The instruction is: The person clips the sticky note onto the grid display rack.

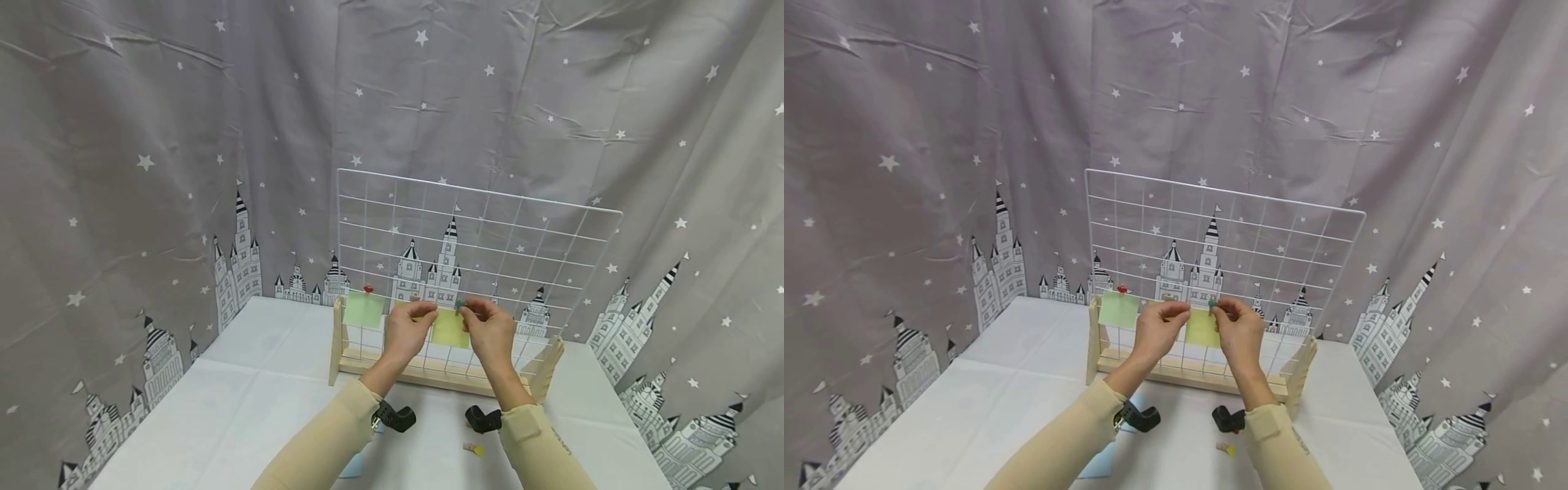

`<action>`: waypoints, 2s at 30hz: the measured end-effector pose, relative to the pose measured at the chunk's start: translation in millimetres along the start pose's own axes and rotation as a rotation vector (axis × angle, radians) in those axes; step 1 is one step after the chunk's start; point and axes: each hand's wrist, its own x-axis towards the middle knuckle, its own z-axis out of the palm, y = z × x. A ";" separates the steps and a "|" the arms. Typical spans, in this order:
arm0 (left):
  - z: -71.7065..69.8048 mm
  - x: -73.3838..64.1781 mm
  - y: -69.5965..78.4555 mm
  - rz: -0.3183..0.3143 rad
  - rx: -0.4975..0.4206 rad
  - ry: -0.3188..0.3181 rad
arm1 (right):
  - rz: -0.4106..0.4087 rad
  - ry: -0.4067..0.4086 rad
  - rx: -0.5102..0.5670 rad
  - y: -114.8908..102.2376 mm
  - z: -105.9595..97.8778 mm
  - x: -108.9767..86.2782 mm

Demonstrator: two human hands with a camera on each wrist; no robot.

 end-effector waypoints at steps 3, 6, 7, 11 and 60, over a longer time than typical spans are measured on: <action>-0.1 -1.5 -0.7 -0.005 -0.002 -0.002 | 0.013 -0.002 0.001 1.7 -0.9 -0.8; -0.4 -2.6 -2.3 -0.011 -0.002 -0.004 | 0.021 -0.005 0.010 2.1 -1.4 -2.3; -0.6 -2.9 -2.8 -0.011 -0.005 -0.003 | 0.023 -0.005 0.017 2.2 -1.5 -2.7; -1.1 -2.8 -4.6 -0.007 -0.009 0.002 | 0.014 0.006 0.054 1.3 -2.2 -4.2; -55.3 -12.7 -32.5 -0.024 0.042 -0.111 | 0.012 -0.088 -0.012 17.1 -37.4 -25.5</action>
